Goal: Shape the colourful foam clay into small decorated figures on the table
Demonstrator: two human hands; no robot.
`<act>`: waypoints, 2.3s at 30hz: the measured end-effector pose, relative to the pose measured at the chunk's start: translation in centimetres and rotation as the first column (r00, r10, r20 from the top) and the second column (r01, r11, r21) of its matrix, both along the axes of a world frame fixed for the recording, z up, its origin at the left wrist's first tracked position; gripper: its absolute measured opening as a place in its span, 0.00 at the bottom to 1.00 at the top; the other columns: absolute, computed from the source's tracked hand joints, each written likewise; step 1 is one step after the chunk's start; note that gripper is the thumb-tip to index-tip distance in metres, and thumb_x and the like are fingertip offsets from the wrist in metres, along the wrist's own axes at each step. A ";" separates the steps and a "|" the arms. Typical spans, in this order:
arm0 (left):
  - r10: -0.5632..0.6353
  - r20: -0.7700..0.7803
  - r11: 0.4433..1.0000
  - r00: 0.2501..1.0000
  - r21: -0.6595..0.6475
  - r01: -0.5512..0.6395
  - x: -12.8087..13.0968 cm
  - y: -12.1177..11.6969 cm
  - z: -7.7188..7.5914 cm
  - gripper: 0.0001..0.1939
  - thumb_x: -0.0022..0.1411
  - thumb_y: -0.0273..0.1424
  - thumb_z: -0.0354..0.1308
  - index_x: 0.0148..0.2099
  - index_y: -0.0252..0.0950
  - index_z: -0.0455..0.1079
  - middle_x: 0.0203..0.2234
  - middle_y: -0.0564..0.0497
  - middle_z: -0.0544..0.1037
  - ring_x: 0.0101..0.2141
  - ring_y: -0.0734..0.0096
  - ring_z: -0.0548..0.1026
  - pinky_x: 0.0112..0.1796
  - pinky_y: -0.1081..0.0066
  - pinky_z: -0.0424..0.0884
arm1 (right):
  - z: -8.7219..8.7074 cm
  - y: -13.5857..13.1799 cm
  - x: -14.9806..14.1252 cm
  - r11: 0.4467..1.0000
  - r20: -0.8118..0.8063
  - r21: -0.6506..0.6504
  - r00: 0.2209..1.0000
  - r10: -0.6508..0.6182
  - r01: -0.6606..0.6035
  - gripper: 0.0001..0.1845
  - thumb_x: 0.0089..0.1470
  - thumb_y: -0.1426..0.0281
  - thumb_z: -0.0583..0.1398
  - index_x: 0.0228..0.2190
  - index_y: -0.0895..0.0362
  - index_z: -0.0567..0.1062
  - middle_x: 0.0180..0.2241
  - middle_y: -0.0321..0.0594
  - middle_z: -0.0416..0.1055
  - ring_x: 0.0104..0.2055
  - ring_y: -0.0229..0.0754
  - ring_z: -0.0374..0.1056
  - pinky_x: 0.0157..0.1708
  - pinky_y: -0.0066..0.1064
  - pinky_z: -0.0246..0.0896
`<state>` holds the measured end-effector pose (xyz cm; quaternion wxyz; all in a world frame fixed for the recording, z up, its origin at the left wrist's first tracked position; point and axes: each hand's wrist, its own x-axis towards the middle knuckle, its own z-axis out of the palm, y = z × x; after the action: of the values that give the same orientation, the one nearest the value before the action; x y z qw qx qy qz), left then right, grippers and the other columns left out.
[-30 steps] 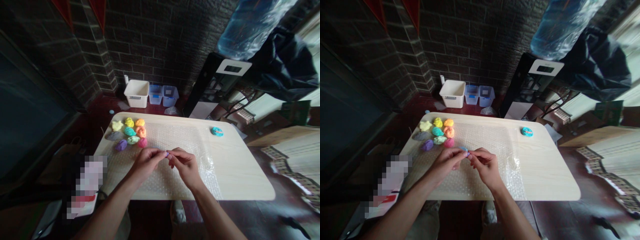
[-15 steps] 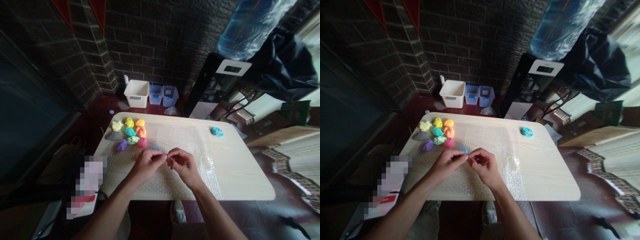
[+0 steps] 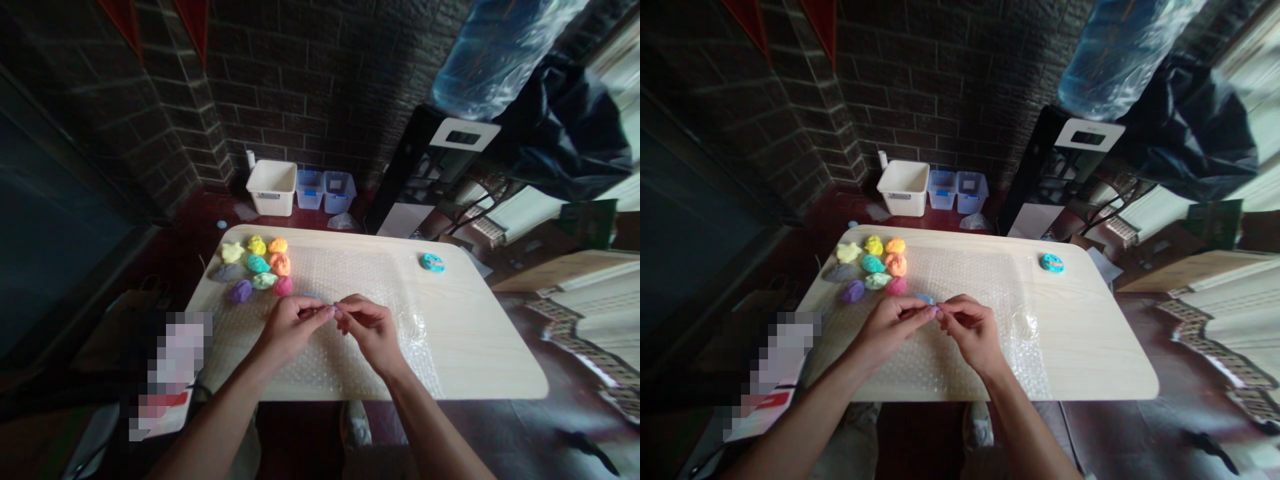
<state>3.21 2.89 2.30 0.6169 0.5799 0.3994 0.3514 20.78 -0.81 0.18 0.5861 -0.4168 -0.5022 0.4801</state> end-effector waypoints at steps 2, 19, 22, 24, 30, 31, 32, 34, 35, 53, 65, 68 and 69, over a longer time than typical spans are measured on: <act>0.016 0.022 1.000 1.000 -0.027 -0.016 0.0 0.0 0.0 0.15 0.62 0.41 0.66 0.35 0.33 0.82 0.23 0.52 0.76 0.22 0.76 0.62 0.24 0.73 0.53 | 0.1 -0.1 -0.1 1.000 0.028 0.019 1.000 0.005 -0.006 0.06 0.57 0.69 0.70 0.38 0.49 0.87 0.32 0.40 0.77 0.29 0.37 0.69 0.25 0.29 0.64; 0.024 0.127 0.983 0.992 -0.186 0.000 0.1 -0.1 -0.5 0.19 0.61 0.44 0.67 0.42 0.32 0.82 0.20 0.56 0.68 0.20 0.80 0.56 0.22 0.74 0.49 | 0.2 -0.4 -0.6 0.995 0.025 0.009 0.995 -0.099 0.099 0.05 0.59 0.67 0.69 0.38 0.50 0.87 0.38 0.42 0.77 0.28 0.36 0.69 0.23 0.29 0.65; 0.036 0.146 0.981 0.989 -0.194 -0.007 0.1 -0.1 -0.6 0.19 0.61 0.43 0.68 0.44 0.31 0.81 0.20 0.56 0.68 0.20 0.80 0.56 0.22 0.74 0.48 | 0.2 -0.4 -0.5 0.995 0.042 0.032 0.995 -0.092 0.090 0.06 0.58 0.67 0.70 0.39 0.48 0.87 0.39 0.42 0.76 0.30 0.37 0.69 0.25 0.31 0.67; 0.050 0.131 0.983 0.990 -0.181 -0.026 0.0 -0.1 -0.8 0.19 0.61 0.43 0.68 0.43 0.31 0.81 0.20 0.57 0.67 0.20 0.80 0.56 0.22 0.73 0.49 | 0.1 -0.4 -0.5 0.994 0.071 0.050 0.992 -0.103 0.099 0.07 0.57 0.67 0.71 0.39 0.48 0.87 0.39 0.42 0.76 0.31 0.38 0.70 0.26 0.31 0.68; 0.055 0.000 0.995 0.998 -0.086 -0.055 0.0 -0.2 -0.5 0.18 0.63 0.44 0.64 0.35 0.32 0.78 0.17 0.58 0.62 0.20 0.78 0.56 0.22 0.73 0.49 | -0.3 -0.4 -0.3 0.989 0.151 0.083 0.979 -0.137 0.126 0.03 0.56 0.67 0.71 0.35 0.50 0.86 0.36 0.42 0.76 0.33 0.41 0.71 0.27 0.32 0.69; 0.056 -0.013 0.996 0.998 -0.066 -0.056 0.1 -0.2 -0.4 0.18 0.63 0.44 0.64 0.34 0.32 0.78 0.17 0.58 0.61 0.20 0.77 0.56 0.22 0.73 0.50 | -0.3 -0.4 -0.3 0.988 0.155 0.082 0.977 -0.145 0.134 0.03 0.56 0.67 0.72 0.35 0.50 0.86 0.36 0.42 0.76 0.33 0.41 0.71 0.27 0.33 0.69; 0.057 -0.022 0.997 0.998 -0.049 -0.058 0.1 -0.2 -0.3 0.18 0.64 0.44 0.63 0.33 0.32 0.77 0.17 0.58 0.61 0.21 0.77 0.56 0.22 0.73 0.50 | -0.4 -0.4 -0.3 0.987 0.156 0.079 0.976 -0.151 0.140 0.04 0.55 0.67 0.72 0.36 0.50 0.86 0.36 0.42 0.76 0.32 0.40 0.71 0.27 0.32 0.69; 0.053 -0.027 0.998 0.998 -0.026 -0.054 0.2 -0.1 -0.2 0.18 0.65 0.44 0.62 0.32 0.33 0.76 0.17 0.58 0.61 0.21 0.77 0.56 0.23 0.73 0.52 | -0.3 -0.5 -0.3 0.988 0.152 0.074 0.978 -0.145 0.135 0.09 0.55 0.67 0.72 0.40 0.48 0.86 0.38 0.41 0.76 0.31 0.39 0.71 0.26 0.32 0.69; 0.046 -0.026 0.999 0.999 -0.019 -0.046 0.2 -0.1 -0.2 0.19 0.65 0.44 0.61 0.30 0.33 0.75 0.17 0.58 0.60 0.21 0.77 0.56 0.23 0.73 0.52 | -0.3 -0.5 -0.4 0.990 0.154 0.071 0.979 -0.131 0.121 0.11 0.55 0.67 0.72 0.42 0.48 0.86 0.39 0.42 0.77 0.31 0.38 0.70 0.25 0.31 0.68; -0.004 0.004 1.000 1.000 -0.014 0.004 0.2 -0.2 -0.6 0.21 0.66 0.47 0.60 0.32 0.33 0.76 0.16 0.59 0.61 0.20 0.77 0.57 0.22 0.73 0.51 | 0.5 -0.4 -0.6 0.999 -0.012 -0.031 0.999 -0.037 0.037 0.04 0.54 0.66 0.73 0.34 0.50 0.87 0.34 0.41 0.79 0.27 0.37 0.69 0.24 0.31 0.66; 0.000 0.015 0.999 1.000 -0.035 0.000 0.3 -0.3 -0.9 0.23 0.67 0.49 0.59 0.29 0.34 0.72 0.16 0.59 0.60 0.20 0.77 0.57 0.22 0.72 0.51 | 0.6 -0.4 -0.9 0.997 0.004 -0.040 0.998 -0.062 0.062 0.03 0.54 0.65 0.72 0.32 0.51 0.86 0.31 0.40 0.77 0.27 0.37 0.68 0.24 0.30 0.65; -0.029 0.091 0.991 0.995 -0.125 0.041 0.4 -0.4 -0.7 0.21 0.67 0.48 0.60 0.33 0.34 0.72 0.16 0.60 0.59 0.19 0.78 0.55 0.22 0.73 0.49 | 0.5 -0.4 -0.7 0.998 -0.046 -0.057 0.998 -0.034 0.031 0.04 0.56 0.66 0.71 0.35 0.50 0.87 0.35 0.41 0.78 0.27 0.36 0.68 0.23 0.30 0.64; -0.031 0.099 0.990 0.995 -0.136 0.044 0.4 -0.4 -0.6 0.21 0.67 0.47 0.60 0.33 0.34 0.71 0.16 0.60 0.59 0.19 0.78 0.55 0.22 0.73 0.49 | 0.4 -0.4 -0.6 0.998 -0.058 -0.059 0.998 -0.019 0.015 0.05 0.57 0.66 0.70 0.37 0.50 0.87 0.36 0.41 0.78 0.27 0.36 0.68 0.24 0.30 0.64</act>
<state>3.59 2.45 1.66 0.6806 0.5257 0.3814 0.3391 20.14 -1.17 0.61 0.5922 -0.4237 -0.4670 0.5017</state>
